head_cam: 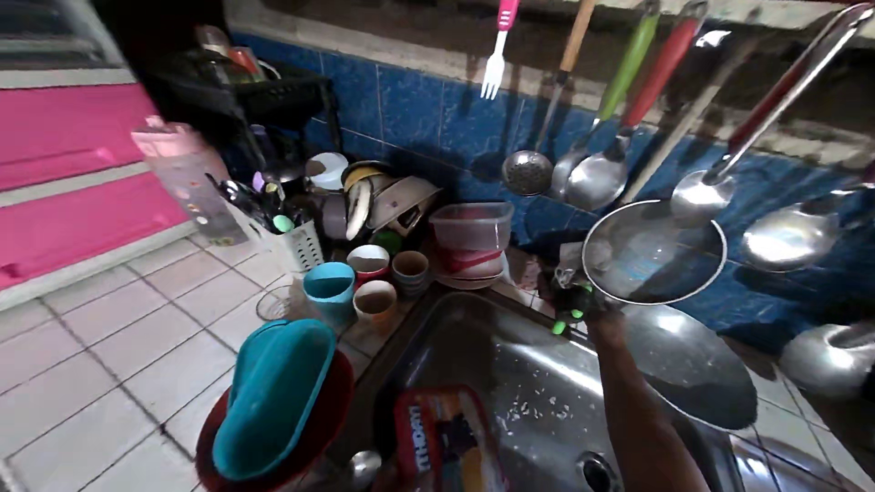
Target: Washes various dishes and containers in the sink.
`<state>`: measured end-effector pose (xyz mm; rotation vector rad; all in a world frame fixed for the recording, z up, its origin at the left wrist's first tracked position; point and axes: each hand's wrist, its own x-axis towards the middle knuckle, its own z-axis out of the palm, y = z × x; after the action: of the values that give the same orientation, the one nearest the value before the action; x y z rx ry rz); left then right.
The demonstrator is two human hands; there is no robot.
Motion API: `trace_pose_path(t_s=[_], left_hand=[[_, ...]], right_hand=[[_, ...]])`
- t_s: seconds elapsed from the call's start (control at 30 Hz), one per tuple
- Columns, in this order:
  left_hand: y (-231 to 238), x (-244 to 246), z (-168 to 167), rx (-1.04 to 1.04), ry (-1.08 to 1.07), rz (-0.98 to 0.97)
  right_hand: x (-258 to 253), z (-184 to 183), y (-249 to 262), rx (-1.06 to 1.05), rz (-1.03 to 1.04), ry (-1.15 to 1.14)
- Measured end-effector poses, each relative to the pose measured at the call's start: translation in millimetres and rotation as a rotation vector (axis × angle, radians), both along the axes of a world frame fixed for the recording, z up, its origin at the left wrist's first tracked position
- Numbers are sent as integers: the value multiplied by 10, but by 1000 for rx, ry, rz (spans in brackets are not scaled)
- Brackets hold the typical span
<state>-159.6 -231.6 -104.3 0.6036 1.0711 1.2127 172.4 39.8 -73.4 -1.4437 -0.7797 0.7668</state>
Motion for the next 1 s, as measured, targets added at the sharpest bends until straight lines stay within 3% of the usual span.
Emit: trace_pose_path(t_s=[0.13, 0.33, 0.43, 0.53, 0.67, 0.83, 1.0], left_hand=[[-21, 31, 18, -75, -9, -3], [-78, 108, 155, -147, 41, -33], [-141, 223, 208, -124, 108, -60], [-218, 297, 226, -104, 158, -120], [-205, 285, 185, -37, 165, -180], [306, 447, 142, 39, 349, -265], [1088, 696, -155, 151, 523, -334]], right_hand=[[-23, -90, -343, -31, 132, -65], [-433, 421, -1010, 111, 130, -344], [-703, 719, -1065, 41, 177, -567], [-809, 725, -942, -47, 77, -839], [-877, 790, -882, -144, 78, -1004], [-777, 951, -929, -223, 224, -1094], [-655, 1051, -933, -258, 328, -1164]])
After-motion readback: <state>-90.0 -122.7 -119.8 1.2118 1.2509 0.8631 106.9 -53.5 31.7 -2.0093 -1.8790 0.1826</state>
